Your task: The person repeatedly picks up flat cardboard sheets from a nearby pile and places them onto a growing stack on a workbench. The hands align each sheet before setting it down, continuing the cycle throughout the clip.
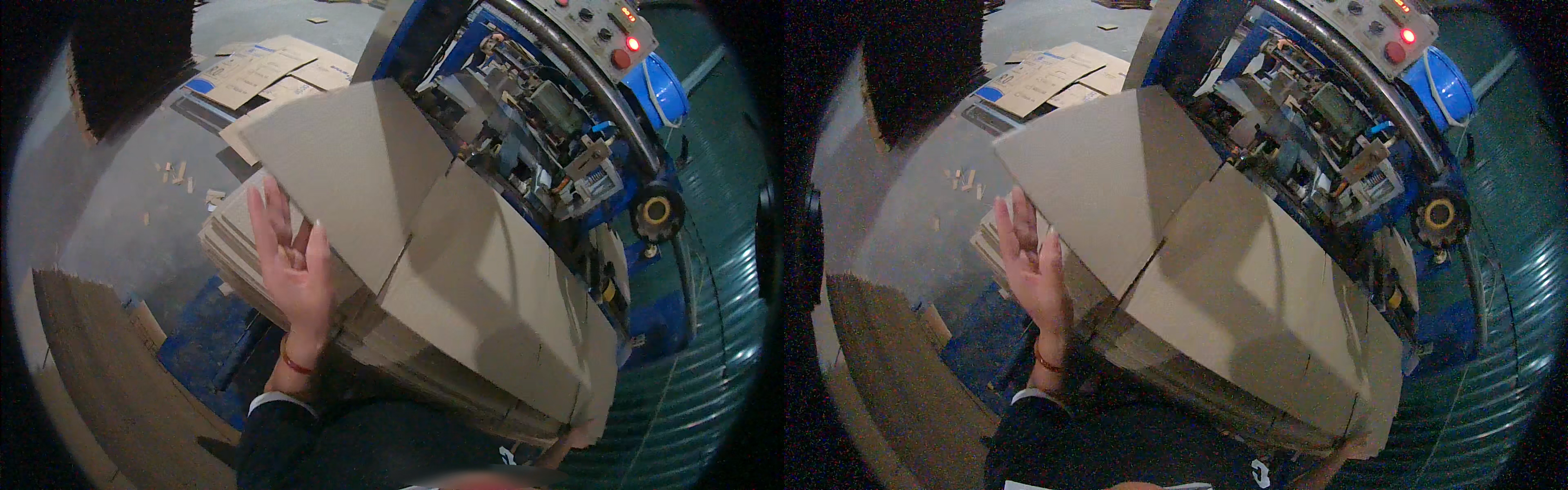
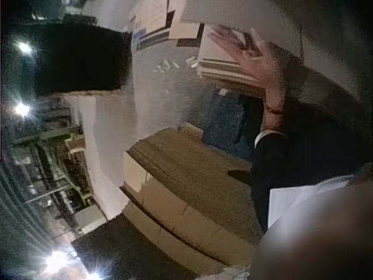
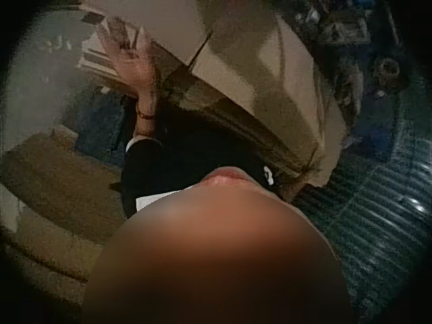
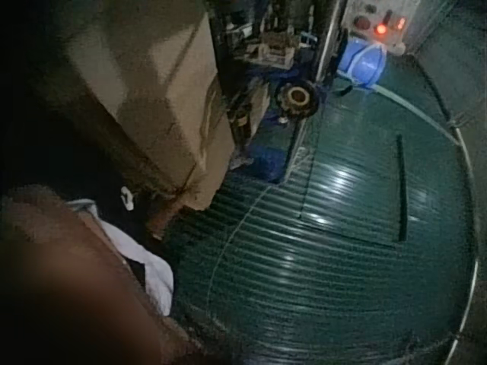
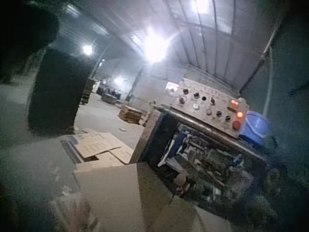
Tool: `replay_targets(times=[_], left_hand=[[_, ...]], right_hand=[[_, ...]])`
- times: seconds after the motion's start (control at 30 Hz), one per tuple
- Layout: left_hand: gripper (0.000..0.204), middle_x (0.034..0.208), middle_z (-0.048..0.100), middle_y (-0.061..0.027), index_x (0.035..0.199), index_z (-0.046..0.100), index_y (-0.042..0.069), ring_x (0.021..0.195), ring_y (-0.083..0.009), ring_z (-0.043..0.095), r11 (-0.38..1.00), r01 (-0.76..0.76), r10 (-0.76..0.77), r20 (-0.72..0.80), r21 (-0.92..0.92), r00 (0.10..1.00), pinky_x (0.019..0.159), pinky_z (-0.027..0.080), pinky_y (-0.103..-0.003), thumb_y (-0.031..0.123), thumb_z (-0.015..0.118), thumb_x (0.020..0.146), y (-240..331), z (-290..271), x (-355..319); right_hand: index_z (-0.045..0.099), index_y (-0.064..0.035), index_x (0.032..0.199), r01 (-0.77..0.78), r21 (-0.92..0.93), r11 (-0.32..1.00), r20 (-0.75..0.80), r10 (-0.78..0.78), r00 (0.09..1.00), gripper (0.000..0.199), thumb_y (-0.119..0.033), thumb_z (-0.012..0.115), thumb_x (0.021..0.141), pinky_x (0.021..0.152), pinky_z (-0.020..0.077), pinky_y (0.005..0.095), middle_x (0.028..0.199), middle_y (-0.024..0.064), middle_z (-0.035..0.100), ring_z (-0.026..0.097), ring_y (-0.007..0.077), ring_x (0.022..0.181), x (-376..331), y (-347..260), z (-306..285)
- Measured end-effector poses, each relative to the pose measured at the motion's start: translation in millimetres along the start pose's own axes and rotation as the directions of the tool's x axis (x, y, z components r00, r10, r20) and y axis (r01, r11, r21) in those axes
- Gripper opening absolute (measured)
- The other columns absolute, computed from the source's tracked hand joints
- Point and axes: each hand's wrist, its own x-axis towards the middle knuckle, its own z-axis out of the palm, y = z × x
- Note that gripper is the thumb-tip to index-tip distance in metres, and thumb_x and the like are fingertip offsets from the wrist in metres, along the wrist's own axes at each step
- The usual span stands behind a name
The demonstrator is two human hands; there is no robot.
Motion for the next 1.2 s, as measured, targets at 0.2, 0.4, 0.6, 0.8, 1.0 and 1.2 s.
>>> replay_targets(times=[0.2, 0.4, 0.6, 0.8, 1.0, 1.2], left_hand=[[0.068, 0.146, 0.020, -0.0155, 0.141, 0.014, -0.001, 0.124, -0.0284, 0.039, 0.993, -0.111, 0.109, 0.064, 0.032, 0.992, 0.093, 0.041, -0.033, -0.003, 0.050, 0.083, -2.8, 22.7, 29.2], [0.036, 0.094, 0.051, -0.0070, 0.108, 0.048, -0.004, 0.081, -0.0152, 0.051, 0.904, 0.102, -0.203, 0.208, 0.414, 0.957, 0.068, 0.042, -0.030, 0.013, 0.059, 0.078, -23.2, 6.0, 56.6], [0.029, 0.100, 0.057, -0.0056, 0.107, 0.055, 0.001, 0.089, -0.0157, 0.054, 0.955, 0.224, -0.282, 0.350, 0.197, 0.894, 0.077, 0.043, -0.029, 0.007, 0.056, 0.078, -3.5, -36.0, 7.1], [0.043, 0.121, 0.053, -0.0150, 0.117, 0.055, 0.003, 0.112, -0.0279, 0.049, 0.895, -0.214, -0.233, 0.820, 0.390, 0.523, 0.095, 0.037, -0.037, 0.004, 0.058, 0.074, 15.0, -3.1, -64.0], [0.042, 0.132, 0.047, -0.0085, 0.121, 0.056, 0.015, 0.122, -0.0314, 0.041, 0.643, -0.764, -0.267, 0.950, 0.049, -0.164, 0.102, 0.030, -0.045, 0.012, 0.048, 0.079, 3.0, 43.5, -93.1], [0.047, 0.135, 0.042, -0.0087, 0.128, 0.049, 0.017, 0.126, -0.0315, 0.037, 0.634, -0.774, -0.277, 0.935, 0.003, -0.223, 0.106, 0.026, -0.047, 0.012, 0.043, 0.081, -13.1, 56.8, -83.6]], right_hand=[[0.056, 0.0046, 0.110, -0.052, 0.263, 0.963, -0.057, 0.069, 0.996, 0.055, -0.044, 0.056, 0.084, 0.078, 0.0480, 0.0445, 0.107, 0.0210, 0.059, 0.057, 0.0331, 0.096, 20.0, -24.9, -21.4], [0.046, 0.0024, 0.119, -0.450, 0.843, 0.296, 0.401, 0.213, 0.891, 0.044, -0.022, 0.057, 0.083, 0.084, 0.0453, 0.0430, 0.110, 0.0135, 0.055, 0.054, 0.0297, 0.096, 54.7, -61.9, -48.0], [0.048, -0.0001, 0.121, 0.033, 0.644, 0.764, 0.032, -0.069, 0.997, 0.043, -0.013, 0.061, 0.082, 0.089, 0.0426, 0.0378, 0.114, 0.0135, 0.056, 0.054, 0.0240, 0.101, -24.1, -77.7, -146.4], [0.062, -0.0087, 0.110, 0.488, 0.473, 0.734, 0.289, -0.652, 0.701, 0.035, -0.001, 0.057, 0.076, 0.099, 0.0361, 0.0421, 0.122, 0.0080, 0.056, 0.050, 0.0271, 0.116, -144.0, -108.9, -151.5], [0.062, -0.0110, 0.110, 0.759, 0.397, 0.516, 0.405, -0.841, 0.360, 0.039, -0.001, 0.056, 0.073, 0.093, 0.0396, 0.0425, 0.122, 0.0084, 0.055, 0.050, 0.0315, 0.115, -135.9, -150.7, -132.2], [0.060, -0.0119, 0.113, 0.685, 0.525, 0.505, 0.481, -0.840, 0.250, 0.038, -0.004, 0.057, 0.075, 0.102, 0.0313, 0.0433, 0.129, 0.0080, 0.049, 0.042, 0.0307, 0.122, -101.5, -150.9, -110.8]])
